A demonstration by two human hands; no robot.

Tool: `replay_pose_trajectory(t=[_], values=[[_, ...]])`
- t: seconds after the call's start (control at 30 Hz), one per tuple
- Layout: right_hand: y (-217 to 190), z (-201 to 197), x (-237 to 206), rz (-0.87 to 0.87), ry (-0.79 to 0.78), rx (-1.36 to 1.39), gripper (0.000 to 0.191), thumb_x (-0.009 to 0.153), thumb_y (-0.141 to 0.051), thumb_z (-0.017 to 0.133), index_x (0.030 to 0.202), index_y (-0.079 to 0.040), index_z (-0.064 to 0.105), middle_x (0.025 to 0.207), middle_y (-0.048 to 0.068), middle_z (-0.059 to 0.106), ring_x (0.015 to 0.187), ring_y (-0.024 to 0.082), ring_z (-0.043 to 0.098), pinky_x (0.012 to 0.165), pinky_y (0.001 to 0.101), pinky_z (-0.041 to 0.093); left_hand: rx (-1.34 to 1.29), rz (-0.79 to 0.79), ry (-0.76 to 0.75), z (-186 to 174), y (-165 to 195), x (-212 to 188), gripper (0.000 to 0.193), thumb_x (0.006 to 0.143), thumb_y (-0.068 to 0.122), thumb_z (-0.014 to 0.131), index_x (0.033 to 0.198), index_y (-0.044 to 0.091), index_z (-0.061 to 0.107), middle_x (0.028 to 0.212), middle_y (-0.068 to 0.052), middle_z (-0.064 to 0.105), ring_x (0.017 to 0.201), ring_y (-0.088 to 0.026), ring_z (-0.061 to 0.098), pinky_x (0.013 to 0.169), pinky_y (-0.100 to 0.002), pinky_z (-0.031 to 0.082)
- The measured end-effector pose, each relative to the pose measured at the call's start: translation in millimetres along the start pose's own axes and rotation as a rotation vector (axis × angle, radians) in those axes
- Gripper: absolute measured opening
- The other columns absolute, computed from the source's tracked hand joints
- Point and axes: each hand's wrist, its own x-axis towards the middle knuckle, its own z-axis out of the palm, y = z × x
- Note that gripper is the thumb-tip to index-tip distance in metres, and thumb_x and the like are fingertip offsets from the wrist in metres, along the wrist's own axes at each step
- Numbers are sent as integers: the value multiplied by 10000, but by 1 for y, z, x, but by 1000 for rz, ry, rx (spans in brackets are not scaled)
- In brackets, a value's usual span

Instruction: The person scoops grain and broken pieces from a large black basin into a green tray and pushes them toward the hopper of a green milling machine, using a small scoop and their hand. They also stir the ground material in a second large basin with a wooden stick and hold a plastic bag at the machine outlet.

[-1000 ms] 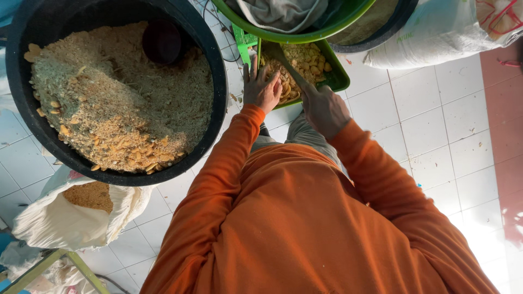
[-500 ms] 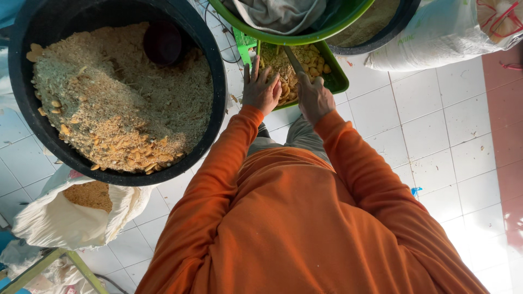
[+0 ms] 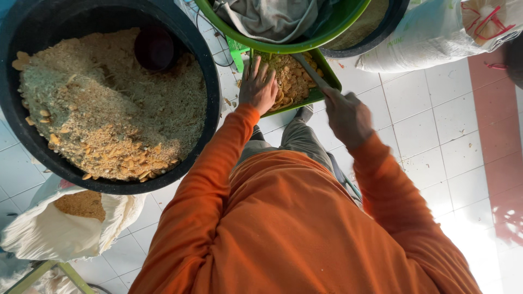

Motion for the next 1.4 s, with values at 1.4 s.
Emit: replay_pose_trajectory(t=[1.4], values=[[2,55,13,12,-2,-46,259,1081,-227,571,1306,-119,640,836,212,628,610,355,652,533,479,542,-140,-2,27,10,5,-24,262,889,10,693,1148,50,682,1313,-91,637,1224,-317,595,1125,-429,468]])
